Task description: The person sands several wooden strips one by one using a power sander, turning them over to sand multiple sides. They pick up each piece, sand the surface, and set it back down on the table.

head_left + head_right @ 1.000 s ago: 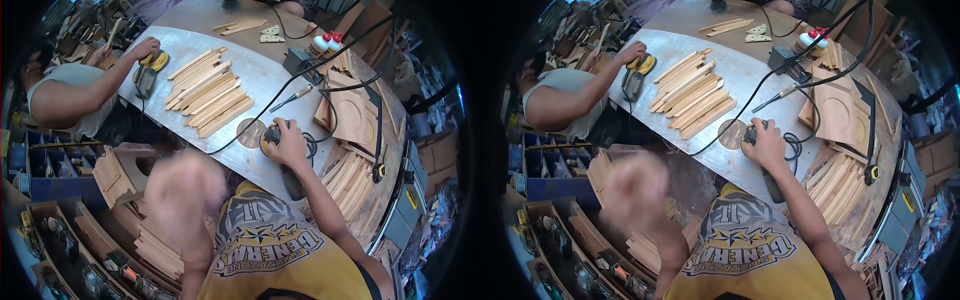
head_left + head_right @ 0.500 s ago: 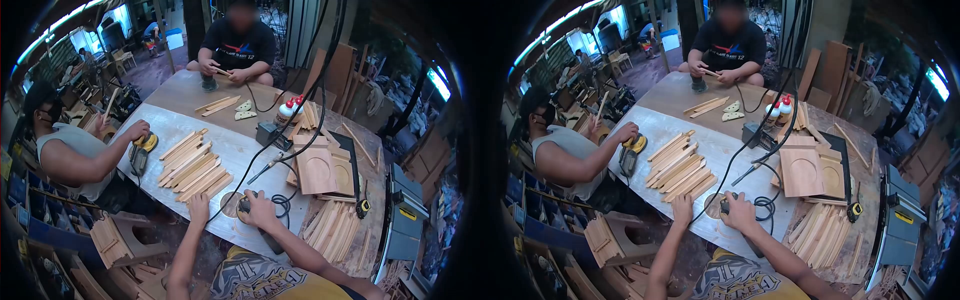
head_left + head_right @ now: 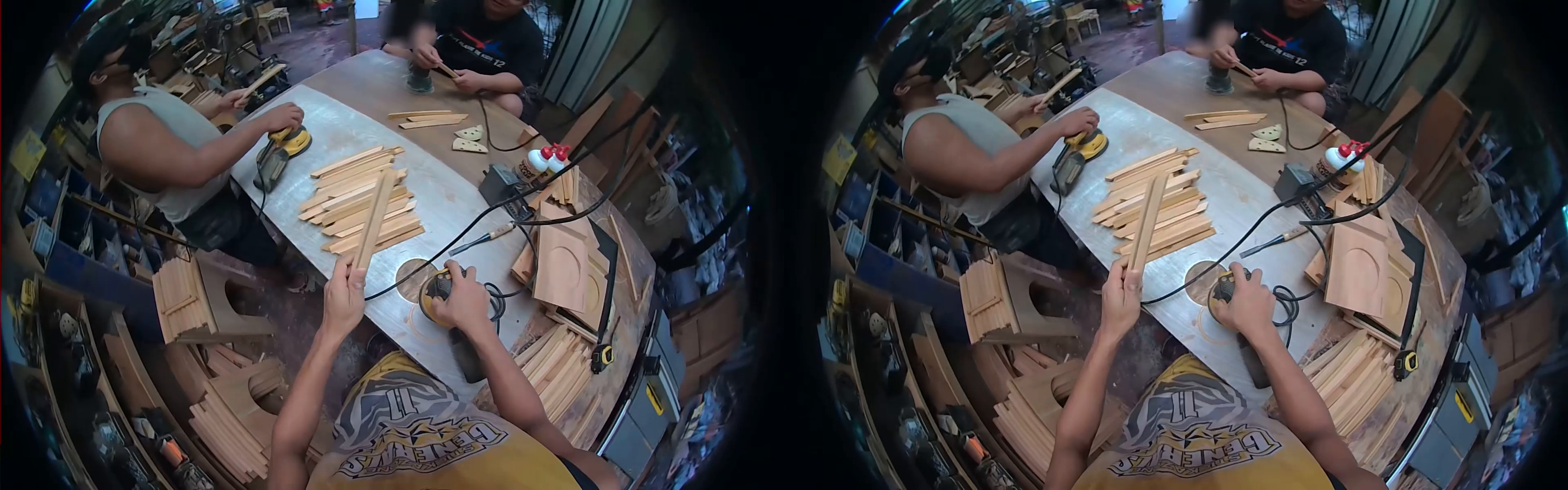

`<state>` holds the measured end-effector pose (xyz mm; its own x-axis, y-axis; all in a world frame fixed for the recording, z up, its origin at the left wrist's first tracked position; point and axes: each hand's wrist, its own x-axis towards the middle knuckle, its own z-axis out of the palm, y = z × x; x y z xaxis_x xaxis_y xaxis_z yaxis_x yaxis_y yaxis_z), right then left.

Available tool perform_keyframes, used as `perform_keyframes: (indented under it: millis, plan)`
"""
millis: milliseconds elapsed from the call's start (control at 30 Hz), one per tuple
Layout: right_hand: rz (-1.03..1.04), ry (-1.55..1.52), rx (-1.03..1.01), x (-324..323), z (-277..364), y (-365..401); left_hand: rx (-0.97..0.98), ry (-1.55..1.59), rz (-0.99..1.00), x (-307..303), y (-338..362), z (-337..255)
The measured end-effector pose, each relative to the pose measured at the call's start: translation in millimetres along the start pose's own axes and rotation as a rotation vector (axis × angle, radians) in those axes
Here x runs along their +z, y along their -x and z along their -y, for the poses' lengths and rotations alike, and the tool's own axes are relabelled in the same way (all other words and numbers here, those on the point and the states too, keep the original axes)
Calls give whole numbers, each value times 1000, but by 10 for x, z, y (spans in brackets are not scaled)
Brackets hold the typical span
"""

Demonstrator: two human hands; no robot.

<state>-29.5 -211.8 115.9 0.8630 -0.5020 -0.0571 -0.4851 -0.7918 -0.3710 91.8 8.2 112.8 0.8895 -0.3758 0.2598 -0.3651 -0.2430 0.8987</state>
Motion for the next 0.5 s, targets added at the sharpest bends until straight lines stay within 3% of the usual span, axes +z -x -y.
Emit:
perform_keyframes:
  millis: [67,167,267,300,500]
  plan:
    - [0,6,-4,30,0,28,29,161,14,-31,126,-19]
    - [31,1,-21,-19,-29,21,17,77,92,-136,329,-103]
    - [32,-36,-90,-75,-219,80,-153,57,323,-171,691,237]
    - [87,7,-83,-122,-292,169,-302,-25,363,-148,871,325]
    - [90,66,-239,-495,-474,441,-463,-396,411,232,1601,794]
